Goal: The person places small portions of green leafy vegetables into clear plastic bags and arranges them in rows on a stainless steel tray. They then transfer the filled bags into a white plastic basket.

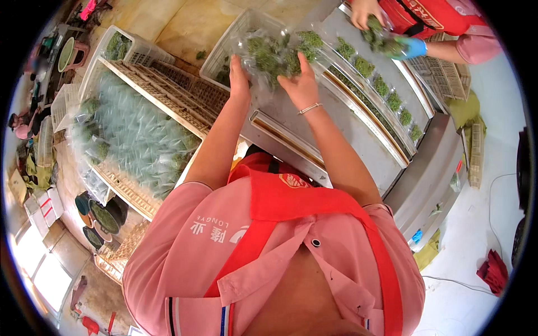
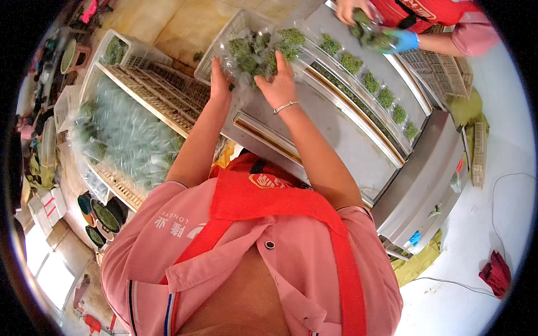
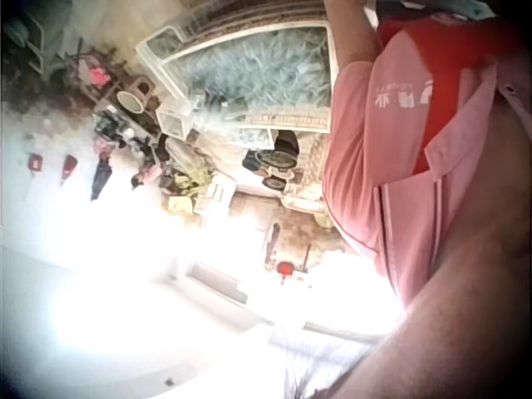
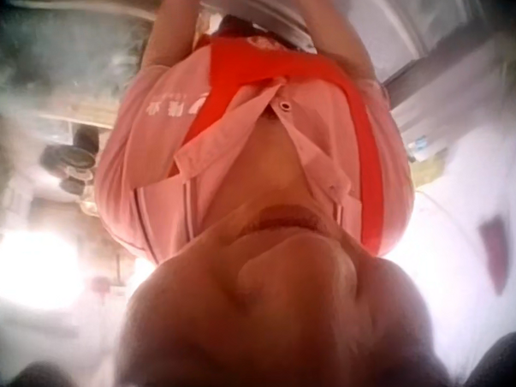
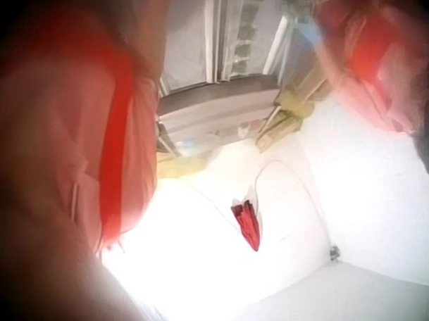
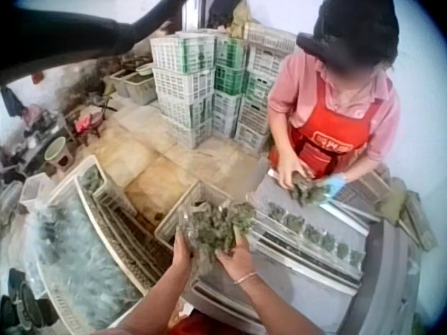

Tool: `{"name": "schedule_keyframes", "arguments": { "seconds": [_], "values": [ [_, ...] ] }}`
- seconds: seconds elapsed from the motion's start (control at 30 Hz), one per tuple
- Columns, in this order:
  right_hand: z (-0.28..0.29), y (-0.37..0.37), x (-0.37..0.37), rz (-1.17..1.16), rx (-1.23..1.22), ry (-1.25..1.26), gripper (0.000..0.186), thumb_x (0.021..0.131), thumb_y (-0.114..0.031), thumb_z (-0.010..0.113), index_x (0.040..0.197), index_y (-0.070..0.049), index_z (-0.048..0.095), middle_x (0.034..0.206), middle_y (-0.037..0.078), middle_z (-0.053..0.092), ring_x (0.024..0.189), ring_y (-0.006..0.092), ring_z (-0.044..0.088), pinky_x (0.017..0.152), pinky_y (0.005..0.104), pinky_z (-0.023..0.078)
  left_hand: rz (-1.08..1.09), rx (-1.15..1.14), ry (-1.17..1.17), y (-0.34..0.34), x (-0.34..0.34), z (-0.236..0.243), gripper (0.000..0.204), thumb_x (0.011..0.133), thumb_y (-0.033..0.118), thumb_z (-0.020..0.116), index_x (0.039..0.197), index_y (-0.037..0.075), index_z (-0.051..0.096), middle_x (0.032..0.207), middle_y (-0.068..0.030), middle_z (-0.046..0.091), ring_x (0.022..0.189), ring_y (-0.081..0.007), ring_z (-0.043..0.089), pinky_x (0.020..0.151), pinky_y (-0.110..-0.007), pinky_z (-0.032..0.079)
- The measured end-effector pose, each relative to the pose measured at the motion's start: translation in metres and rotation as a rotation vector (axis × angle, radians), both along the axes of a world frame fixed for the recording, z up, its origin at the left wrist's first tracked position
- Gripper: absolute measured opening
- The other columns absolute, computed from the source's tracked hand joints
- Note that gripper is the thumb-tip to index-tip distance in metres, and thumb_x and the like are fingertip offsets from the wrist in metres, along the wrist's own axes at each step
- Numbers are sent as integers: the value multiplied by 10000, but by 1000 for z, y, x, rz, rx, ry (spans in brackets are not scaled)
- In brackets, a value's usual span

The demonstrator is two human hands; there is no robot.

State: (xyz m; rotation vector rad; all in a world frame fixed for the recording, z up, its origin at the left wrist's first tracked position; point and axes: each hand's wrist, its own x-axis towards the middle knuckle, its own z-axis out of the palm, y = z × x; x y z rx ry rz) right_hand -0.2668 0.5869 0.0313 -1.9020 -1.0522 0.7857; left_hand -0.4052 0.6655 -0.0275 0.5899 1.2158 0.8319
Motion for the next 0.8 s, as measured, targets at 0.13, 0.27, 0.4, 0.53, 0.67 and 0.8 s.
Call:
{"name": "schedule_keyframes", "arguments": {
  "seconds": [0.13, 0.27, 0.4, 0.53, 0.67, 0.8],
  "values": [
    [8, -10, 24, -48, 69, 397, 402, 797, -100, 628, 1183, -61, 521, 1182, 147, 534, 833, 186, 629, 666, 282, 511, -77, 393, 138, -5, -8, -26, 704, 854, 427, 540, 1406, 126, 221, 1460, -123, 186, 1333, -285, 217, 1062, -406, 215],
    [-26, -5, 73, -148, -57, -160, 429, 820, -64, 583, 1233, -48, 467, 1064, 116, 579, 780, 152, 612, 624, 259, 499, -500, 1120, 657, -35, -5, -6, 652, 733, 255, 673, 1309, 124, 394, 1400, -196, 284, 1298, -345, 267, 1032, -437, 272],
    [-82, 31, 89, 167, -45, -81, 561, 773, -63, 610, 1297, -49, 407, 1244, 183, 455, 934, 220, 595, 750, 265, 492, -826, 1400, 928, -37, 17, 4, 607, 741, 298, 651, 1292, 196, 417, 1389, -159, 313, 1264, -366, 315, 1020, -486, 268],
    [-26, 34, 43, 188, 241, 582, 395, 838, 31, 521, 1230, 14, 471, 1231, 146, 499, 1010, 192, 574, 793, 270, 498, -609, 1211, 1150, -6, 2, -6, 542, 776, 298, 621, 1275, 208, 433, 1374, -147, 339, 1270, -349, 301, 1022, -491, 254],
    [-23, 4, 90, 81, 62, 283, 249, 830, -73, 598, 1067, 2, 580, 911, 81, 645, 778, 146, 620, 653, 242, 496, -405, 1111, 1103, -9, -40, -8, 490, 785, 251, 611, 1228, 108, 460, 1344, -158, 377, 1201, -339, 384, 979, -453, 306],
    [-21, -14, 157, 222, -205, -775, 219, 775, -265, 626, 912, -110, 552, 886, 124, 622, 780, 305, 610, 669, 417, 479, -338, 1060, 905, -77, -73, 4, 425, 749, 192, 638, 1137, 70, 517, 1212, -154, 506, 1065, -341, 493, 922, -437, 359]
  ]
}}
